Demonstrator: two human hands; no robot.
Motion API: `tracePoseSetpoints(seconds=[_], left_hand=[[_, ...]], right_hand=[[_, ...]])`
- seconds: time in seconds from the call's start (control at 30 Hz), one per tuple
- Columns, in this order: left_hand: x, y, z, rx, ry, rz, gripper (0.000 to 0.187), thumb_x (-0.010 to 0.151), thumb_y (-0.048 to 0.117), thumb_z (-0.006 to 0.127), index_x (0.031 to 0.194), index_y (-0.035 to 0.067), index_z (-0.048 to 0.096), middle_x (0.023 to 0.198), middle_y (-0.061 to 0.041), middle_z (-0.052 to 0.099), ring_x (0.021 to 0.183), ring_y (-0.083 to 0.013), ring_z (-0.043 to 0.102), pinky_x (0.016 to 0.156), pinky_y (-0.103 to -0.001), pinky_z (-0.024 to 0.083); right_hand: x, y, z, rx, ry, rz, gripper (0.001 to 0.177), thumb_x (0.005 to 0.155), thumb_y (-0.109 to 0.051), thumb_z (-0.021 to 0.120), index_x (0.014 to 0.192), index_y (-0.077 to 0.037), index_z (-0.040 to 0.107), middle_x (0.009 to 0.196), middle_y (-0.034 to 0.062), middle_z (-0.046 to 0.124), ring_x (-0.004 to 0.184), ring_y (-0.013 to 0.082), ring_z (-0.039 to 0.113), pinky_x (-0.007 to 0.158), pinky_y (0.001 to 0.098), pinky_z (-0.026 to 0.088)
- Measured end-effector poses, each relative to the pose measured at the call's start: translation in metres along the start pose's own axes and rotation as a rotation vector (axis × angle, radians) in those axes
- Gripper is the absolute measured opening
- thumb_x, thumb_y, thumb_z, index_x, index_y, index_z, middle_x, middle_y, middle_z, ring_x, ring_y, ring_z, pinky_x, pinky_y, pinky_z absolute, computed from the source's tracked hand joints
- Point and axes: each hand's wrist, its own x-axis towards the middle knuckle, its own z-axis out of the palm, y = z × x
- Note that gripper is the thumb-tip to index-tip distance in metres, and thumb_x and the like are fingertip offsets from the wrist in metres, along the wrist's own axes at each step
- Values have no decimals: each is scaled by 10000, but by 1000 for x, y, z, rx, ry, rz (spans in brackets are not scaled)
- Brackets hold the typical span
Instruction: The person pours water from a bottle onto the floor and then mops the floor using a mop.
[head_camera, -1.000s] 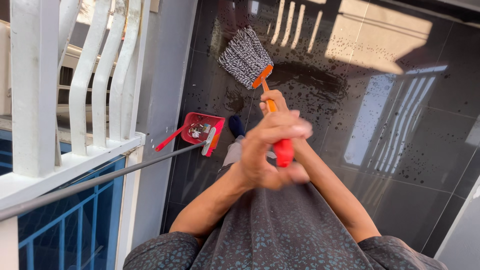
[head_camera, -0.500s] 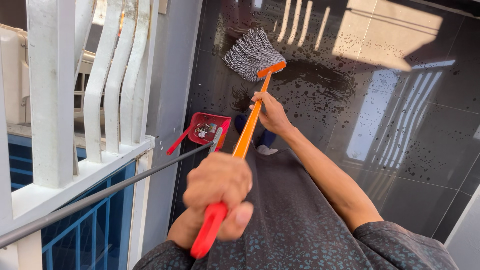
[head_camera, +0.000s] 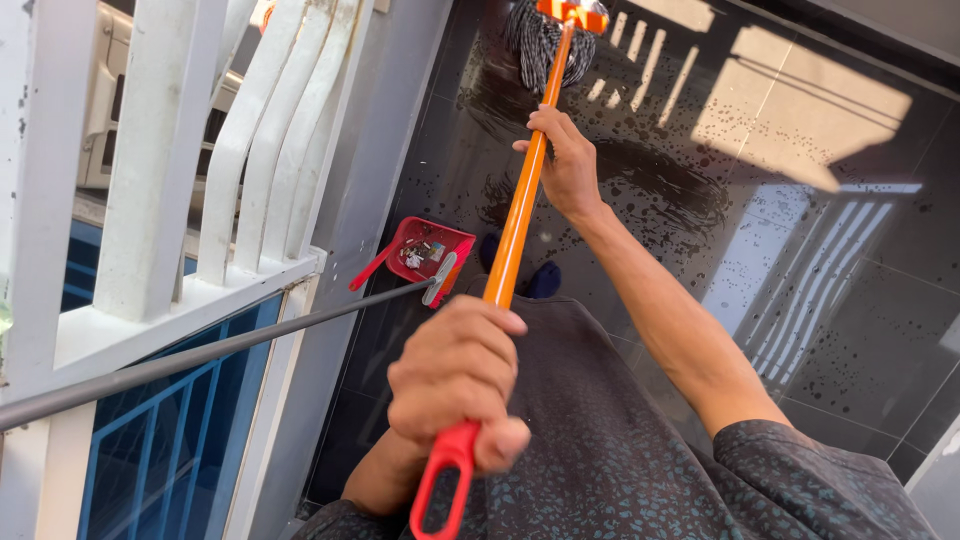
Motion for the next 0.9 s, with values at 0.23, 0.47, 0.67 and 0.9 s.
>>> tracePoseSetpoints(seconds=[0.23, 0.47, 0.67, 0.9], left_hand=[[-31, -88, 1, 146, 137, -239, 188, 1000, 58, 580, 819, 16, 553, 793, -86, 562, 759, -231, 603, 951, -410, 581], [-49, -189, 46, 202, -36, -309, 263, 950, 103, 724, 800, 76, 509, 786, -62, 530, 760, -261, 540, 760, -373, 456], [-82, -311, 102, 339, -63, -414, 208, 912, 230, 742, 873, 91, 593, 993, -84, 593, 1022, -323, 572, 882, -423, 477], [-68, -308, 122, 327, -168, -447, 347, 966, 384, 769, 926, 95, 581, 967, -18, 609, 1134, -302, 602, 1113, -428, 470]], right_hand=[[-19, 20, -7, 43, -242, 110, 441, 841, -67, 862, 1209, 7, 630, 1208, 204, 660, 1100, 372, 673, 947, 414, 555], [-23, -107, -136, 377, 40, 2, 514, 906, -340, 582, 1299, -10, 549, 1404, 199, 570, 1389, 338, 508, 1222, 436, 392], [-23, -137, -160, 35, -354, 46, 393, 822, -327, 773, 839, 15, 580, 875, 191, 620, 881, 353, 605, 874, 460, 460], [-40, -153, -176, 426, 396, 52, 276, 931, -122, 601, 725, 18, 482, 637, 120, 479, 514, 260, 507, 545, 400, 470]])
